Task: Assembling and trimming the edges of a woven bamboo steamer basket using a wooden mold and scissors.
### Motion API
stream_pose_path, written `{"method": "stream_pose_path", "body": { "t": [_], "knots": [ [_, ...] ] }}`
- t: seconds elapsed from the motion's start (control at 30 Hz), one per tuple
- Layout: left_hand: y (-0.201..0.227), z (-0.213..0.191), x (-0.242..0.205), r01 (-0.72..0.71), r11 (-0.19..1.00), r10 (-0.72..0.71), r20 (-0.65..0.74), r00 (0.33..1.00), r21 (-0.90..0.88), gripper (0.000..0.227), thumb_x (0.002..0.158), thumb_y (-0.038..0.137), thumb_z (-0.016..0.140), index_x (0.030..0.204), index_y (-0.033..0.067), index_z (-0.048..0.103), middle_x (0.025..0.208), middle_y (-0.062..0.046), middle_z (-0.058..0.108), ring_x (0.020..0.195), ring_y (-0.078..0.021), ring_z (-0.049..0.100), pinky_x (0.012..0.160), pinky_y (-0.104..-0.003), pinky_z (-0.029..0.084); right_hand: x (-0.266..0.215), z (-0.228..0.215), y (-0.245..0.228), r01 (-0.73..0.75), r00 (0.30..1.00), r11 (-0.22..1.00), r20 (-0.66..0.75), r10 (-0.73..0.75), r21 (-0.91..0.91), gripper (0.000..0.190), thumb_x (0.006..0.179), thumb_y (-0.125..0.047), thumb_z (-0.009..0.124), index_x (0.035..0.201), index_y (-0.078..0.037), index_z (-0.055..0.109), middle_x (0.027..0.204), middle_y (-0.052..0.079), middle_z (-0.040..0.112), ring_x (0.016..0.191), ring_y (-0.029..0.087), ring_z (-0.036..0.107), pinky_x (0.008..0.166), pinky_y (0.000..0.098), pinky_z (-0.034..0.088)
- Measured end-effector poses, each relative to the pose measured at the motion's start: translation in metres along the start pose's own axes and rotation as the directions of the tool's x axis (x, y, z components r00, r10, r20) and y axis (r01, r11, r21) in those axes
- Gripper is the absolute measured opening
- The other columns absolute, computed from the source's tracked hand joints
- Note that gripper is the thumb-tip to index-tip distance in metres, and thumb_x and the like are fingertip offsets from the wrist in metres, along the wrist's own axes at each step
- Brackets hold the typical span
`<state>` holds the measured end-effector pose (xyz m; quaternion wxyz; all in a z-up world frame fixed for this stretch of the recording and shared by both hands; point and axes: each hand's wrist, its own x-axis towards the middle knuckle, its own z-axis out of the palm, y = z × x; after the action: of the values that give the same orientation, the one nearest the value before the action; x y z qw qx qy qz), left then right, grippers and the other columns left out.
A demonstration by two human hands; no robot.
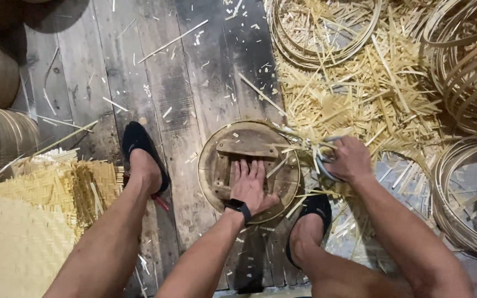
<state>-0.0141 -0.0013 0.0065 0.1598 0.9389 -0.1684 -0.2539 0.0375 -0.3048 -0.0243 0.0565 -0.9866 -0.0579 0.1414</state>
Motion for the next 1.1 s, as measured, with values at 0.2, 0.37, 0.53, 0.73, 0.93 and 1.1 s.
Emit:
{"method": "stream_pose_path", "body": {
  "t": [0.2,0.37,0.53,0.73,0.93,1.1],
  "knots": [
    [-0.004,-0.007,0.001,-0.038,0.999,0.038,0.024,0.999,0.013,0.117,0.074,0.06,0.074,0.155,-0.0088,0.025,0.156,-0.031,0.034,0.146,-0.0567,0.02,0.123,-0.058,0.007,0.032,0.032,-0.008,0.105,0.99,0.99,-0.088,-0.113,-0.09,0.042,0.082,-0.045,0.072,0.109,-0.013,0.076,0.093,0.013,0.066,0.084,0.025,0.064,0.071,0.0401,0.055],
    [-0.02,-0.022,-0.006,-0.17,0.982,0.154,0.164,0.974,0.088,0.113,0.071,0.057,0.075,0.155,-0.0015,0.028,0.159,-0.024,0.034,0.15,-0.0493,0.021,0.125,-0.054,0.009,-0.003,0.054,0.039,0.052,0.999,0.997,-0.012,-0.052,0.054,0.028,0.083,-0.035,0.074,0.106,-0.019,0.076,0.094,0.01,0.066,0.091,0.028,0.065,0.081,0.0441,0.054],
    [-0.024,-0.018,-0.005,-0.232,0.965,0.206,0.187,0.961,0.126,0.108,0.073,0.055,0.075,0.154,-0.0004,0.03,0.159,-0.023,0.034,0.15,-0.0479,0.021,0.125,-0.053,0.01,0.014,0.008,-0.015,0.079,0.983,0.983,-0.176,-0.05,0.163,0.049,0.067,-0.046,0.082,0.101,-0.011,0.075,0.097,0.017,0.065,0.092,0.034,0.065,0.078,0.047,0.054],
    [-0.028,-0.033,-0.006,-0.263,0.957,0.229,0.235,0.945,0.126,0.109,0.069,0.052,0.079,0.153,-0.0007,0.034,0.158,-0.023,0.035,0.15,-0.048,0.021,0.125,-0.053,0.012,0.026,0.029,0.002,0.093,0.994,0.994,-0.064,-0.089,0.06,0.044,0.069,-0.047,0.077,0.097,-0.013,0.078,0.09,0.015,0.072,0.083,0.034,0.068,0.076,0.0455,0.056],
    [-0.04,-0.051,0.003,-0.403,0.915,0.402,0.121,0.908,-0.011,0.093,0.068,0.049,0.082,0.142,0.0004,0.052,0.15,-0.023,0.048,0.144,-0.0465,0.033,0.12,-0.052,0.023,-0.011,0.042,0.041,-0.117,0.99,0.972,-0.05,0.13,0.202,0.048,0.079,-0.054,0.072,0.095,-0.009,0.08,0.084,0.019,0.071,0.083,0.039,0.071,0.079,0.0492,0.058],
    [-0.039,-0.093,0.055,-0.072,0.937,-0.003,-0.213,0.977,-0.343,0.03,0.092,0.037,0.063,0.102,0.0135,0.078,0.098,-0.014,0.077,0.094,-0.0309,0.071,0.086,-0.045,0.057,-0.028,0.069,0.069,-0.581,0.81,0.813,0.124,0.573,0.037,0.09,0.077,-0.067,0.08,0.113,0.015,0.068,0.122,0.031,0.059,0.115,0.044,0.057,0.102,0.0468,0.048]
  ]
}}
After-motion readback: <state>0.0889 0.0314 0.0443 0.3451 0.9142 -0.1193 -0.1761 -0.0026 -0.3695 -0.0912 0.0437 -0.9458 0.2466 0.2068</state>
